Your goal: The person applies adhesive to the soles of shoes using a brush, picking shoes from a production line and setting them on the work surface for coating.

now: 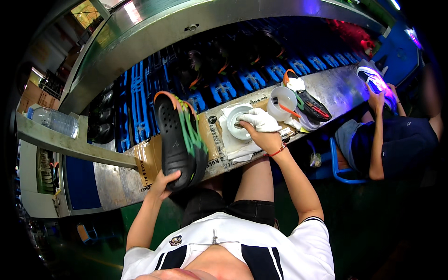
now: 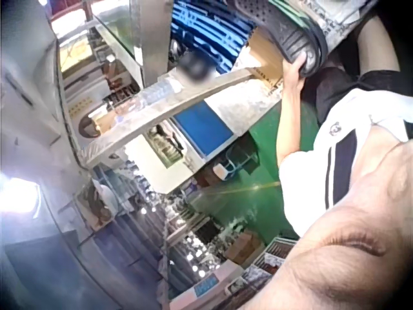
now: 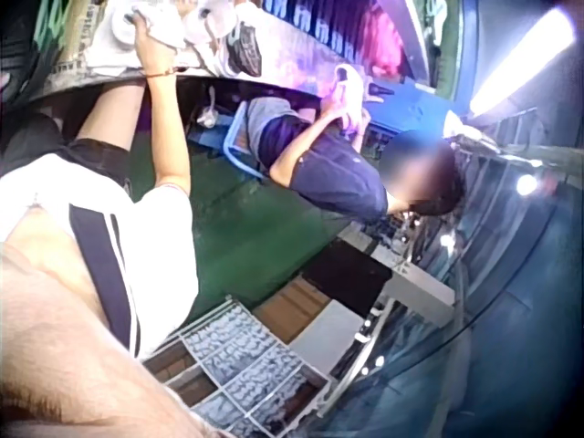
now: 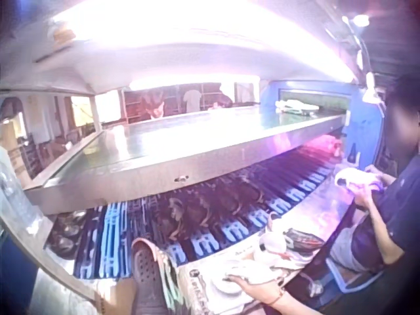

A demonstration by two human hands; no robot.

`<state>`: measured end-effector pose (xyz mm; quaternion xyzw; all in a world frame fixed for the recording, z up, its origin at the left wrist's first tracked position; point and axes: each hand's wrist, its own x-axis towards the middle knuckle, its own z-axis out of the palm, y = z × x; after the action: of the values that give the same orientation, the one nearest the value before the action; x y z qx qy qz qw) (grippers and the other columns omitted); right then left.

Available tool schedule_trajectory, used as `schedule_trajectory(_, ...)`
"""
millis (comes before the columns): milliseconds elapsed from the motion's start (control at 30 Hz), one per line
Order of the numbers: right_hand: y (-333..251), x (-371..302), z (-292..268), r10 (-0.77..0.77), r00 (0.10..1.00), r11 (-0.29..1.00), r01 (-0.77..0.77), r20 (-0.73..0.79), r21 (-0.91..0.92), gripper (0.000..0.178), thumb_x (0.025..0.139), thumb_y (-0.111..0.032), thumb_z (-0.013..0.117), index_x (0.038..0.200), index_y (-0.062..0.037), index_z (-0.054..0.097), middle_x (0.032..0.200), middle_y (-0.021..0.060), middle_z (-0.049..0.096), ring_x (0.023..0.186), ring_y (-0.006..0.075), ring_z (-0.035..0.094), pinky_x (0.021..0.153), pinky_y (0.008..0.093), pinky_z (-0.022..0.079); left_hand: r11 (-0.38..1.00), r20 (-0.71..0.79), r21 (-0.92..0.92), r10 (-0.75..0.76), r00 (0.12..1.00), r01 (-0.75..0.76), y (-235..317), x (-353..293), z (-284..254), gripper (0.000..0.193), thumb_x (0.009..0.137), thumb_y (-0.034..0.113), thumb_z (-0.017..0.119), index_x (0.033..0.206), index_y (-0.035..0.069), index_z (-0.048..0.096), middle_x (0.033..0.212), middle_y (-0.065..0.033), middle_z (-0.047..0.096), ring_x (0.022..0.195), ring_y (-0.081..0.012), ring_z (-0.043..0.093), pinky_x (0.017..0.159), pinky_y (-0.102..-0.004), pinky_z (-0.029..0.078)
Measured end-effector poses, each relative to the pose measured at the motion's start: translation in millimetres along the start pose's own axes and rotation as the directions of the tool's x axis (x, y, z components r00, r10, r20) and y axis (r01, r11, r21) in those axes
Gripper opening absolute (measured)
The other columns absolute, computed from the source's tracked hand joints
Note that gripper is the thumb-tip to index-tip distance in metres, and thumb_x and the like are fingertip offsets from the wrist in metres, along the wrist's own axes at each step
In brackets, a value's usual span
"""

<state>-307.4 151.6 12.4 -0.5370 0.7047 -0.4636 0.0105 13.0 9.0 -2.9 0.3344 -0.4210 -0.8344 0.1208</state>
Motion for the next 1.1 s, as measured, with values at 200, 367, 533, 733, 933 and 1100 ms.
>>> schedule_trajectory(200,-3,0,-3,-0.047,0.999,0.993,0.046,-0.007,-0.105,0.013,0.081,-0.010,0.069,0.091,-0.0027,0.070,0.088,0.0123,0.064,0.081,0.0282,0.063,0.071,0.0343,0.049,0.989,-0.222,0.119,0.110,0.969,-0.085,-36,-88,-41,0.063,0.069,0.008,0.079,0.124,-0.002,0.050,0.112,-0.0134,0.062,0.102,-0.0246,0.062,0.091,-0.0383,0.050)
schedule_trajectory(367,11,2,24,0.001,1.000,0.994,-0.001,-0.004,0.108,0.012,0.084,-0.014,0.066,0.091,-0.0048,0.070,0.091,0.0099,0.068,0.084,0.0267,0.063,0.077,0.0368,0.049,0.996,-0.352,0.039,0.087,0.932,-0.078,-82,-200,-83,0.055,0.067,0.005,0.080,0.116,-0.001,0.057,0.106,-0.0108,0.066,0.097,-0.0212,0.064,0.088,-0.0350,0.050)
schedule_trajectory(533,33,-14,18,0.196,0.976,0.971,-0.206,0.095,0.121,0.026,0.095,-0.018,0.054,0.109,-0.0004,0.067,0.103,0.0077,0.069,0.097,0.0157,0.064,0.090,0.0285,0.046,0.975,-0.565,-0.104,0.104,0.819,-0.195,-139,-292,-79,0.054,0.073,0.006,0.077,0.121,-0.001,0.053,0.108,-0.0112,0.063,0.098,-0.0216,0.063,0.087,-0.0356,0.051)
schedule_trajectory(733,60,-9,35,0.265,0.955,0.924,-0.211,-0.136,0.319,0.026,0.093,-0.016,0.059,0.111,0.0010,0.067,0.092,-0.0040,0.064,0.070,0.0029,0.048,0.061,0.0183,0.036,0.910,-0.744,-0.213,0.086,0.662,-0.357,-196,-320,-75,0.060,0.075,0.010,0.077,0.126,-0.002,0.048,0.118,-0.0145,0.059,0.106,-0.0245,0.060,0.091,-0.0370,0.050)
schedule_trajectory(933,17,7,8,0.376,0.889,0.891,-0.269,-0.261,0.366,0.026,0.093,-0.019,0.060,0.107,0.0009,0.067,0.095,-0.0013,0.065,0.073,0.0036,0.050,0.064,0.0193,0.038,0.822,-0.813,-0.056,0.292,0.504,-0.566,-58,-289,-124,0.058,0.069,0.002,0.072,0.123,0.004,0.053,0.113,-0.0086,0.061,0.110,-0.0261,0.058,0.098,-0.0401,0.045)
schedule_trajectory(1100,45,12,17,0.324,0.903,0.908,-0.215,-0.280,0.359,0.031,0.092,-0.022,0.062,0.116,-0.0027,0.065,0.095,-0.0059,0.063,0.066,0.0008,0.040,0.057,0.0163,0.029,0.311,-0.829,-0.153,0.476,0.293,-0.938,222,-346,-385,0.070,0.083,0.050,0.050,0.132,0.001,0.042,0.124,-0.0246,0.046,0.111,-0.0368,0.051,0.099,-0.0519,0.041)
